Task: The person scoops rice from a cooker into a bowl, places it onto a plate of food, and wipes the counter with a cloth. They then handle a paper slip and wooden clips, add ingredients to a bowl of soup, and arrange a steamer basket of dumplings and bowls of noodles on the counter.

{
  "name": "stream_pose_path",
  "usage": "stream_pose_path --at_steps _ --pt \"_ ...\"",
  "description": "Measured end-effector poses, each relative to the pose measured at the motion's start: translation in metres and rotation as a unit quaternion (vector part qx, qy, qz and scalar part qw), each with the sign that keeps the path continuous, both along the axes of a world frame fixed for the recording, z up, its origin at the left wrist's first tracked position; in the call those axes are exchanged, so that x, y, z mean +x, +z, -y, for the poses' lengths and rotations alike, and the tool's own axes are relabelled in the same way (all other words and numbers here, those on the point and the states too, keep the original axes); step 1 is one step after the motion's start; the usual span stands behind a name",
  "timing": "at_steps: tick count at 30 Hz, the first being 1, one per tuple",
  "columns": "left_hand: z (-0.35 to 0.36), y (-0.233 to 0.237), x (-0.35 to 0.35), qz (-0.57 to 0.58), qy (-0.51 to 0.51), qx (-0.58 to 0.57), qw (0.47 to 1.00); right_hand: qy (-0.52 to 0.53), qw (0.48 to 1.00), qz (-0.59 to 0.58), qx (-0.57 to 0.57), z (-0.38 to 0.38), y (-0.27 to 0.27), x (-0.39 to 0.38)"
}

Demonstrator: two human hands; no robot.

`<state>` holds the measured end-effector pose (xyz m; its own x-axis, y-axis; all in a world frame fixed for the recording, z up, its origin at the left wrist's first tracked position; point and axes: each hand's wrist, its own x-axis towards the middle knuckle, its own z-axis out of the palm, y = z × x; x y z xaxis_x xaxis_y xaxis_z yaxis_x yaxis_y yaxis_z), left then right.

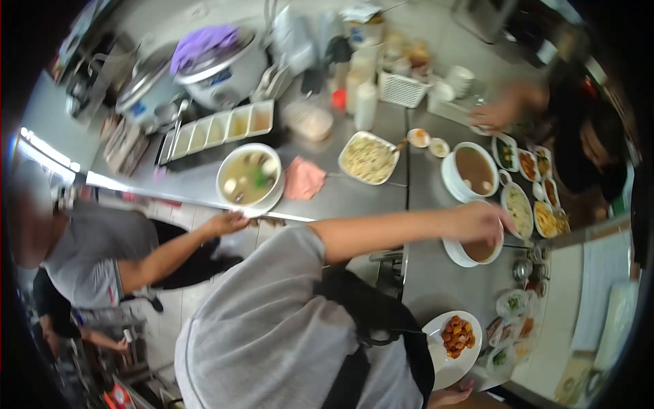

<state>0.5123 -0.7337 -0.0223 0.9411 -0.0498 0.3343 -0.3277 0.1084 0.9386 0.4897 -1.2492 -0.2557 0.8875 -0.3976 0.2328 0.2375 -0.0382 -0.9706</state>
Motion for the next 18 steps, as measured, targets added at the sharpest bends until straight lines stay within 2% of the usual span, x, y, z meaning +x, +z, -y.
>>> stream_pose_path --at_steps 1,3,5,7,11,14,18 --pt "0.011 -0.016 -0.009 0.032 -0.017 0.023 0.999 -0.002 1.000 -0.021 -0.017 0.003 0.002 0.003" --pt "0.034 -0.058 -0.026 0.017 -0.009 0.070 0.997 -0.018 0.996 -0.065 -0.061 0.009 0.005 0.006" --pt "0.054 -0.097 -0.049 -0.067 -0.039 0.084 0.993 -0.027 0.992 -0.079 -0.093 0.009 0.011 0.010" --pt "0.059 -0.108 -0.077 -0.148 -0.094 0.028 0.984 -0.040 0.989 -0.081 -0.117 0.006 0.011 0.013" --pt "0.060 -0.131 -0.115 -0.204 -0.053 -0.013 0.977 -0.058 0.979 -0.071 -0.179 0.003 0.015 0.019" --pt "0.058 -0.146 -0.143 -0.208 0.071 -0.041 0.975 -0.111 0.956 -0.013 -0.271 0.003 0.022 0.028" --pt "0.051 -0.155 -0.189 -0.152 0.317 -0.178 0.919 -0.206 0.869 0.179 -0.413 -0.015 0.058 0.059"
